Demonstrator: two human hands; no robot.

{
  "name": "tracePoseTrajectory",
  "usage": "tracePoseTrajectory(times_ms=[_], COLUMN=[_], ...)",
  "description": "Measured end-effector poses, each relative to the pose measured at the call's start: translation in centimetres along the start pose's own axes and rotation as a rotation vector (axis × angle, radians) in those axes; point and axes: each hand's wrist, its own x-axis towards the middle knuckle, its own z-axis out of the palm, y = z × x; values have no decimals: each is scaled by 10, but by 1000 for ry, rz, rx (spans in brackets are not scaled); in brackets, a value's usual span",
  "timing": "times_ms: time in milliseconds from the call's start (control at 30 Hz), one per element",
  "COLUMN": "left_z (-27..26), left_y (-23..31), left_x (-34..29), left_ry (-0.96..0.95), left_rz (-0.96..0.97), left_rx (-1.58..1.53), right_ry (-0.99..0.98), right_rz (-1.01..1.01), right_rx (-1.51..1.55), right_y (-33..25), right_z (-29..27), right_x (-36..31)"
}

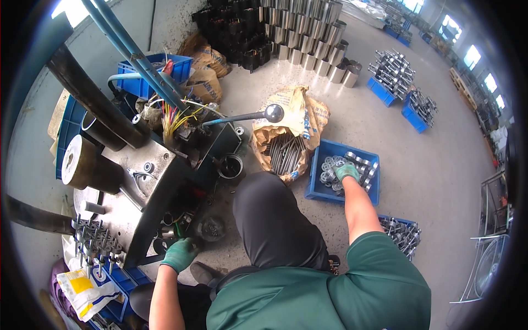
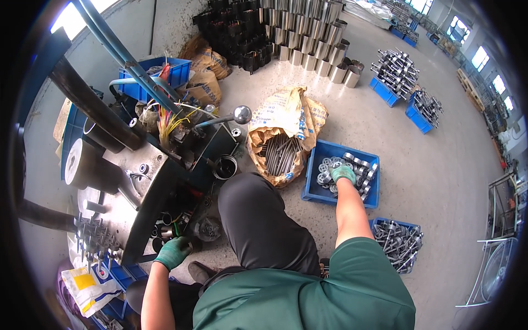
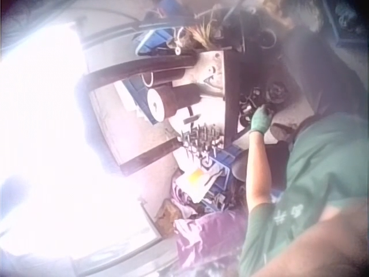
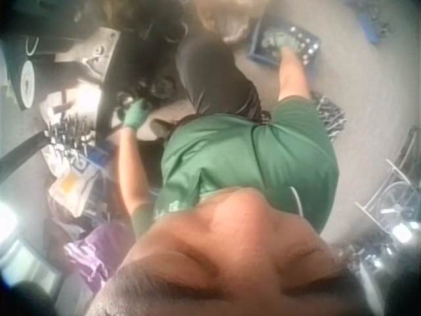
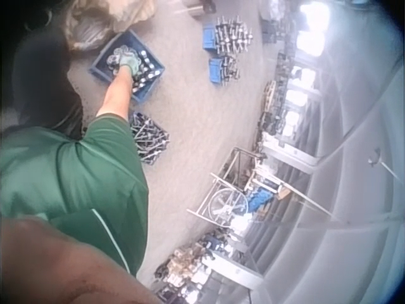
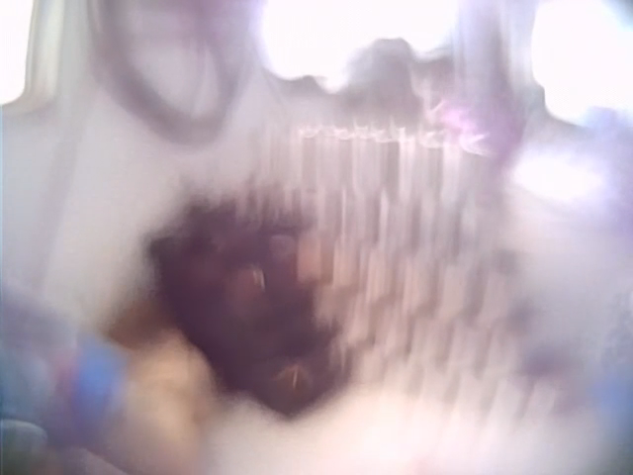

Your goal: The person assembles mechanical shaft assemblies by placing bearings and circular metal discs onto metal rods and pressing them into place using a manual press machine.

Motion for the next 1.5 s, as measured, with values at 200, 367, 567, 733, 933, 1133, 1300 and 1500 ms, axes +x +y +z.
tracePoseTrajectory(times_ms=[200, 367, 567, 733, 933, 1133, 1300, 1500], left_z=[-10, -30, -28, -31, -36, -43, -54, -36], left_y=[11, 26, 22, 40, 58, 71, 75, 64], left_x=[-12, -25, -32, -29, -29, -38, -36, -17], left_ry=[7, -12, 58, 70, 180, 388, 339, 613], left_rz=[-24, -25, 37, 241, 389, 531, 521, 352], left_rx=[21, 20, 17, 10, -9, -226, -1118, -1149], right_ry=[9, -12, -524, -829, -1017, -1247, -1248, -989], right_rz=[-77, -326, -63, -177, -921, -1150, -1271, -1490], right_rx=[-52, -45, 909, 1431, 1426, 1324, 959, 782], right_y=[-21, -3, 11, -5, -125, -247, -315, -391], right_z=[-17, 34, 49, -16, -131, -95, -39, -45], right_x=[-56, -79, -171, -226, -335, -452, -503, -547])
